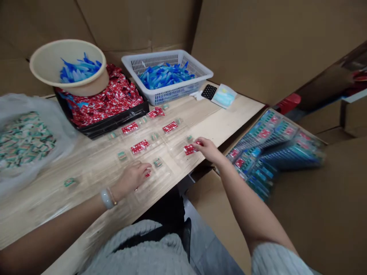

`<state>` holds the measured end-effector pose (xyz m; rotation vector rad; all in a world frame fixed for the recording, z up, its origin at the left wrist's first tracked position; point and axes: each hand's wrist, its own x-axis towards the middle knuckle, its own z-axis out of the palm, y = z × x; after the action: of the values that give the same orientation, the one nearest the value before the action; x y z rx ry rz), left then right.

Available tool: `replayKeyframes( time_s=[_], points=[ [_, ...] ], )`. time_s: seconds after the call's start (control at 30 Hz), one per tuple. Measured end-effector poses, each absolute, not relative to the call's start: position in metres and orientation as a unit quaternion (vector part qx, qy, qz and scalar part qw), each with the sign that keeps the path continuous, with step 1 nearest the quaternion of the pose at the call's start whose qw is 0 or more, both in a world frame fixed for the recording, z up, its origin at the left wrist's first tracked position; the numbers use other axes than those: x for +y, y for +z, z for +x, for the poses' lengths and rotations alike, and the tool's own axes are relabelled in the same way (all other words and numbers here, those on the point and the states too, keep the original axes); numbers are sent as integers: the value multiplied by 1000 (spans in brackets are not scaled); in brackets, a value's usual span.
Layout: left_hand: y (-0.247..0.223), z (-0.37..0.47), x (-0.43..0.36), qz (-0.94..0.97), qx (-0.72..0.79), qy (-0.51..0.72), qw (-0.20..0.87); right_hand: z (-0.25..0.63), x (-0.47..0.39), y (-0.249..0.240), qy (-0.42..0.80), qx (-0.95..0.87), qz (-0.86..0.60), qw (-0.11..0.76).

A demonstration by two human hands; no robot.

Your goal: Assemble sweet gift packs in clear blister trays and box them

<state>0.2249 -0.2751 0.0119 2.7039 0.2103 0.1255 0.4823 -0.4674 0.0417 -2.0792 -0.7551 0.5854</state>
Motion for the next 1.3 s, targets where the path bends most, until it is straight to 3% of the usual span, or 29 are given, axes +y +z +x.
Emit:
replayKeyframes(
  time_s=[0.1,0.23,0.37,0.5,0.7,0.83,0.93,1.07,1.13,1.2,1.3],
  points=[
    [7,229,-272,989,24,73,130,482,-434,33,221,-352,-855,309],
    [14,210,-272,984,14,132,117,463,-427,24,21,-445,-886,132],
    [18,175,-276,988,-57,41,137,443,-440,17,-3,-585,-807,83],
    [26,188,-263,981,-42,29,188,453,-400,28,-58,-552,-823,123],
    [52,331,-196,972,125,98,173,500,-263,33,-17,-477,-870,126],
    [32,413,-166,970,175,37,165,525,-234,20,6,-448,-886,119],
    [12,430,-167,967,185,29,171,542,-246,17,-9,-431,-879,203],
    [18,382,-165,953,173,129,212,538,-258,19,52,-400,-809,428],
    [33,328,-153,923,212,210,241,510,-251,17,138,-419,-751,492],
    [45,264,-137,865,339,269,256,465,-235,14,226,-469,-693,499],
    [48,180,-119,840,435,221,236,384,-198,10,274,-525,-663,457]
  ],
)
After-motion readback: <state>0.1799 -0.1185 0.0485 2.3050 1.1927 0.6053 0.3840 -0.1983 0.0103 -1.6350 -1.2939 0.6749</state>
